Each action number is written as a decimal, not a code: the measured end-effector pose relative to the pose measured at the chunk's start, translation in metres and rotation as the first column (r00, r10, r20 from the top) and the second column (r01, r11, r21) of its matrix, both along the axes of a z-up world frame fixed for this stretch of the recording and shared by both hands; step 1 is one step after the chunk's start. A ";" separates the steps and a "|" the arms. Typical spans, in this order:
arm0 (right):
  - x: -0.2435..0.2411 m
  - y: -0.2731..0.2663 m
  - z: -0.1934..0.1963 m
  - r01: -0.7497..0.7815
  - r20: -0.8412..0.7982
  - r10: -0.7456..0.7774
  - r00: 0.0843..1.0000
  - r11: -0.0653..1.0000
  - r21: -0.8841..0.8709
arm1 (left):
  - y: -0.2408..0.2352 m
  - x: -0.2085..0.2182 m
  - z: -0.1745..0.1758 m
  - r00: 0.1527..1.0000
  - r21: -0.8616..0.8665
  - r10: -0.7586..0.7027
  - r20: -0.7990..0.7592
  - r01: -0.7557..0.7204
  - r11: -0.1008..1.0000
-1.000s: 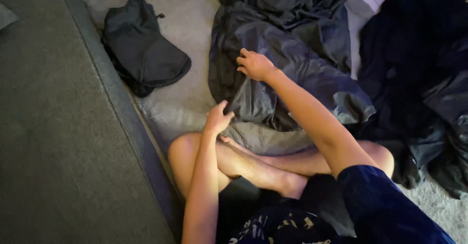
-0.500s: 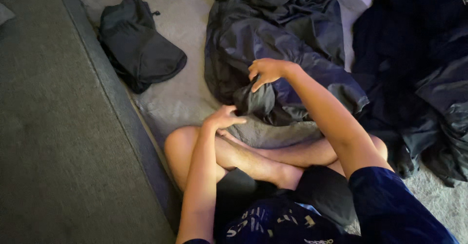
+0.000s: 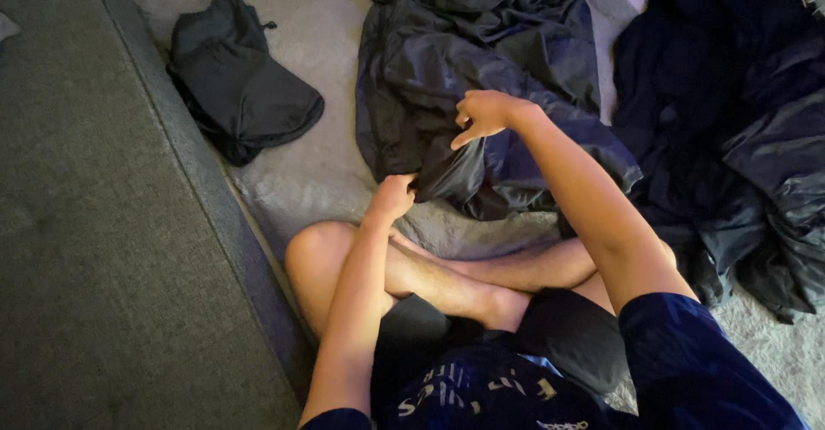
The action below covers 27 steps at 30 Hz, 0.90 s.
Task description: The person sits cross-legged on the floor and folds a large, dark-colored piece of fabric. They smooth the material, fold it into a long strip, and then roll it tightly into a compact bundle.
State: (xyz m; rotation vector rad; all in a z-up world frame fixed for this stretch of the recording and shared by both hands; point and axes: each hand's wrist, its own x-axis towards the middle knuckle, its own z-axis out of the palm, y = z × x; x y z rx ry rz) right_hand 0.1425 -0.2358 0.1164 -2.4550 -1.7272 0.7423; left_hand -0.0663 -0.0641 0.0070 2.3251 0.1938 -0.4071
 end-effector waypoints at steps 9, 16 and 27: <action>0.010 0.000 0.001 -0.025 0.153 0.026 0.988 1.000 -0.012 | -0.005 -0.001 -0.001 0.985 0.353 -0.148 0.090 0.107 0.929; 0.018 -0.009 -0.003 0.122 0.250 -0.128 0.960 0.992 0.040 | 0.029 -0.022 0.012 0.974 0.264 0.165 0.154 -0.202 0.943; -0.001 0.016 -0.007 0.104 0.242 -0.207 0.948 0.919 0.380 | -0.002 -0.009 0.023 0.892 0.315 -0.015 0.453 -0.144 0.938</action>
